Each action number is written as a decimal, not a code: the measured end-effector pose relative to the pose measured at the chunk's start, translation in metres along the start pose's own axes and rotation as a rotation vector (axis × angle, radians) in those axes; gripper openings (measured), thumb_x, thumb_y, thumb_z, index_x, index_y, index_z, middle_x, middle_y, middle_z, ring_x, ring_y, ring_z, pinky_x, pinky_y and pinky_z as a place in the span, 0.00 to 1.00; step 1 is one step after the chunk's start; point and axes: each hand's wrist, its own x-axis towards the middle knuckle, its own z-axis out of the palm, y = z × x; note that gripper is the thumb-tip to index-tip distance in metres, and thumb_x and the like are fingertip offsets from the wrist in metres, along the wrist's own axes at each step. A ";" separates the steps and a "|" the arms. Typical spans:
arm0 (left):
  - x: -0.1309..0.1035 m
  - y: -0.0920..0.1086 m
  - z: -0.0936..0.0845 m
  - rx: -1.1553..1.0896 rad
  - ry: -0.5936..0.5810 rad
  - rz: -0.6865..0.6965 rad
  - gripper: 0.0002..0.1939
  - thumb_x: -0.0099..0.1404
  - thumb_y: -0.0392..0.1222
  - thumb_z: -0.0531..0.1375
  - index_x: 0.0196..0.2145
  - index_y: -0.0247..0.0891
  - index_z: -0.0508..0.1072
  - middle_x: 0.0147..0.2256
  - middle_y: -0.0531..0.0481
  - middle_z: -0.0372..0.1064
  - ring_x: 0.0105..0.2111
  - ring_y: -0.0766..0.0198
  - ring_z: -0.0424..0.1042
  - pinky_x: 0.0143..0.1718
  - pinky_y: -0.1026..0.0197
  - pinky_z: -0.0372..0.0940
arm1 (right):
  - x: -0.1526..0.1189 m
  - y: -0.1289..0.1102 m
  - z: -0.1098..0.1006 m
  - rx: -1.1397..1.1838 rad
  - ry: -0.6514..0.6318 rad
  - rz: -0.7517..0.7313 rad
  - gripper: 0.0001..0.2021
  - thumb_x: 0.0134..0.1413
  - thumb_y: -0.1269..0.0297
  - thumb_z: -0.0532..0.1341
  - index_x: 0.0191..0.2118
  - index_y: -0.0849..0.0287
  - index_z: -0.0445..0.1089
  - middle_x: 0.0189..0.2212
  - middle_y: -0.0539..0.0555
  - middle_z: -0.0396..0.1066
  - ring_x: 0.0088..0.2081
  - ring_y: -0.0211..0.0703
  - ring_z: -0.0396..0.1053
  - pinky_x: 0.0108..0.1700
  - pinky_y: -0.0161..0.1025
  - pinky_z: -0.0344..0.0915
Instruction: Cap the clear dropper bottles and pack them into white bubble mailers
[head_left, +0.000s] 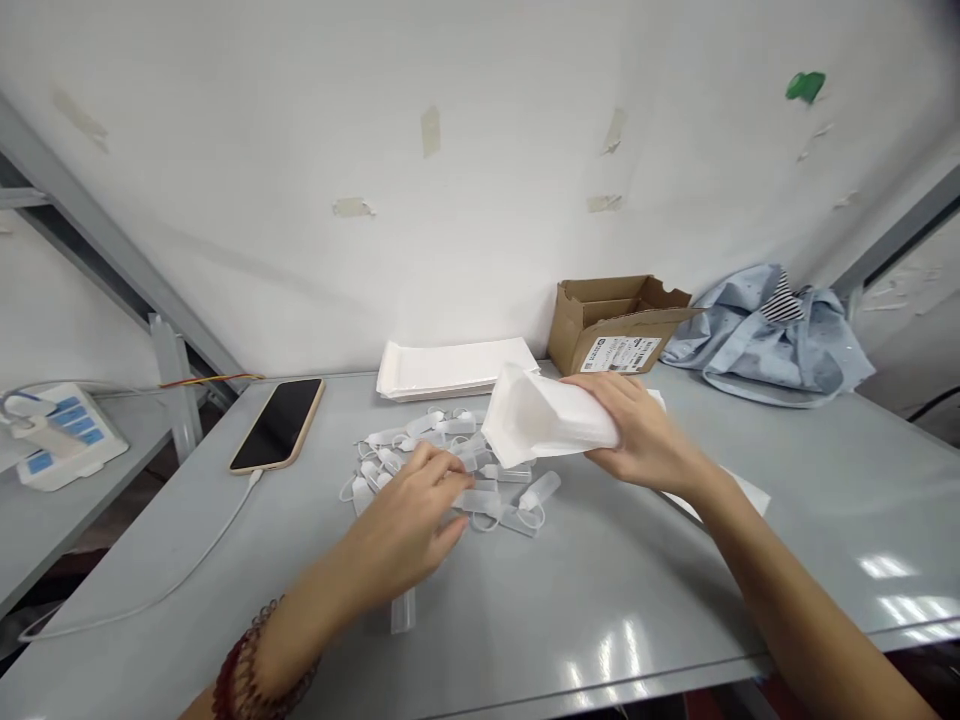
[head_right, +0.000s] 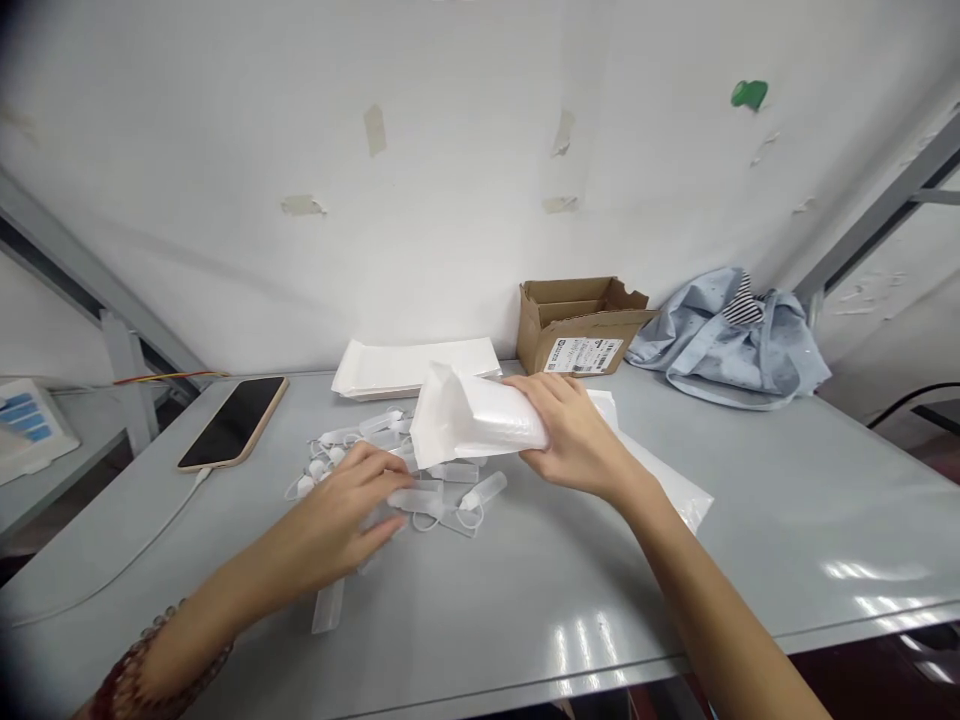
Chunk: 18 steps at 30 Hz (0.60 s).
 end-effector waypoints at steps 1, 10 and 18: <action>0.000 0.002 0.003 0.033 -0.014 0.004 0.09 0.62 0.33 0.57 0.41 0.35 0.72 0.43 0.44 0.68 0.47 0.53 0.62 0.45 0.50 0.66 | 0.000 0.000 0.002 -0.003 -0.021 -0.008 0.26 0.45 0.68 0.57 0.54 0.54 0.58 0.49 0.58 0.69 0.48 0.55 0.66 0.48 0.50 0.58; 0.004 0.004 0.009 0.030 0.189 0.060 0.07 0.62 0.32 0.56 0.39 0.36 0.69 0.41 0.44 0.69 0.44 0.54 0.64 0.44 0.51 0.66 | 0.000 -0.001 0.008 -0.019 -0.070 -0.024 0.27 0.45 0.69 0.58 0.55 0.55 0.58 0.49 0.58 0.68 0.49 0.55 0.65 0.49 0.50 0.57; -0.003 0.013 -0.005 -0.335 0.421 -0.273 0.10 0.66 0.45 0.54 0.44 0.40 0.66 0.41 0.46 0.73 0.44 0.57 0.71 0.25 0.66 0.65 | 0.000 -0.003 0.013 -0.069 -0.092 -0.035 0.28 0.45 0.69 0.57 0.55 0.56 0.57 0.49 0.60 0.67 0.48 0.55 0.64 0.48 0.50 0.57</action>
